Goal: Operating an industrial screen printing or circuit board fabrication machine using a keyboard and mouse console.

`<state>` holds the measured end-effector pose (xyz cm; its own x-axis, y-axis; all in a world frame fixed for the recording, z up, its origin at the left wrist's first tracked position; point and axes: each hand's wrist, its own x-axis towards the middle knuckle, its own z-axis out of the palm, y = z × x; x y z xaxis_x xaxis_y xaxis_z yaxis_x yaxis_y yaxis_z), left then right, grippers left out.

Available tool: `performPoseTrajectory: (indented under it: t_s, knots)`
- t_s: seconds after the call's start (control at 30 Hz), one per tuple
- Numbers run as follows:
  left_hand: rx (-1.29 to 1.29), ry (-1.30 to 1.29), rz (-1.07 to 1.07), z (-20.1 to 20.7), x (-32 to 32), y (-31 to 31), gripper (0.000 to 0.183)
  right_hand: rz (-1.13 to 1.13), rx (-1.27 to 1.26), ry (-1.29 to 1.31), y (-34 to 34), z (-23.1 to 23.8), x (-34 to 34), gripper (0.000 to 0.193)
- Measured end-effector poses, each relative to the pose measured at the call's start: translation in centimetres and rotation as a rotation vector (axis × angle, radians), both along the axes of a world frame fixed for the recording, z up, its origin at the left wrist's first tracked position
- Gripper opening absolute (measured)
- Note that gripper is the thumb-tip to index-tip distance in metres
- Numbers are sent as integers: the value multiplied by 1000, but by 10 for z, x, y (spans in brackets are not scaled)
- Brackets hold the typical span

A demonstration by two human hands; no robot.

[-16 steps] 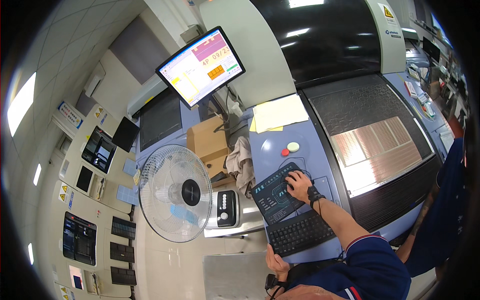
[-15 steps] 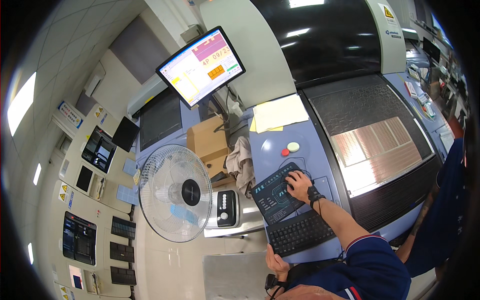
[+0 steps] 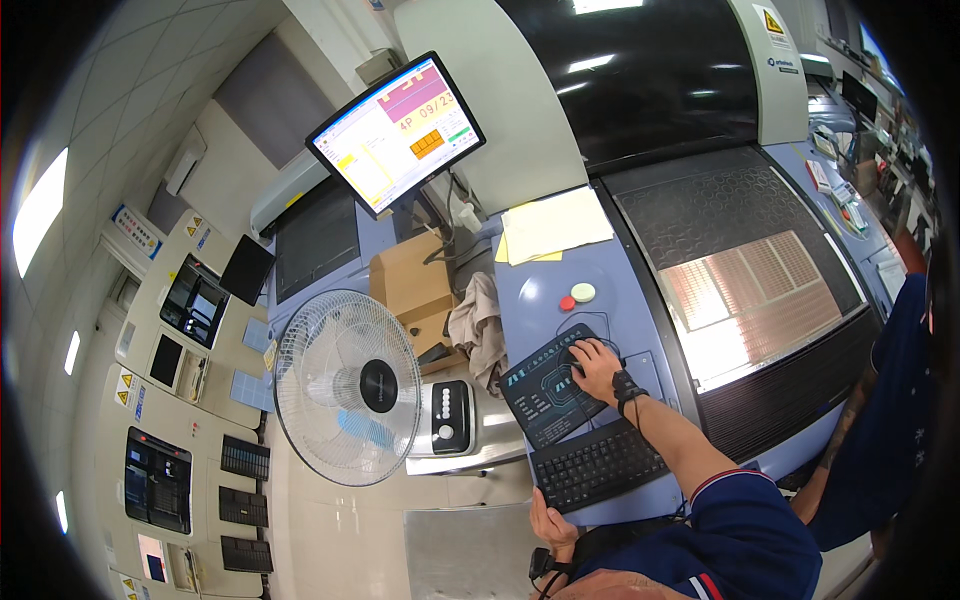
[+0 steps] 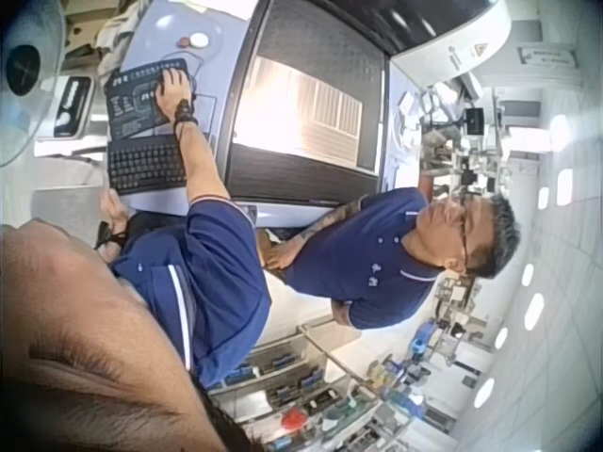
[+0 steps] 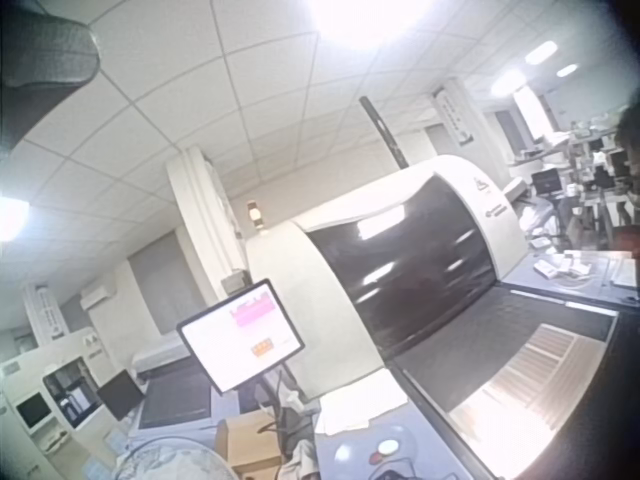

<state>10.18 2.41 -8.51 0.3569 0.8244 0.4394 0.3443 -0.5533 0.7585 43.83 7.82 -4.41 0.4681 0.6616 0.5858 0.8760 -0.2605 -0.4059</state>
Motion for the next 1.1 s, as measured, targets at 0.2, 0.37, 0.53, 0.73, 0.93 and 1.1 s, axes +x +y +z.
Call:
performPoseTrajectory:
  t_s: [0.2, 0.37, 0.53, 0.73, 0.93, 1.1]
  knots:
    - [-30, -3, 11, -1, 1, -1, 53, 28, -4, -13, 1, 0, 1, 41]
    - [-16, -1, 28, 1, -1, 1, 52, 142, 19, -54, 0, 2, 2, 39]
    - [-112, 95, -8, 15, -3, 1, 50, 167, -6, -70, -2, 5, 3, 37]
    - [15, 288, -90, 47, 20, 6, 52, 166, 14, -63, 1, 6, 0, 36]
    - [179, 405, -133, 38, 30, 9, 45, 153, 13, -47, -1, 3, 3, 36]
    - [132, 349, -81, 37, 30, 7, 40, 136, 16, -47, 0, 5, 1, 37]
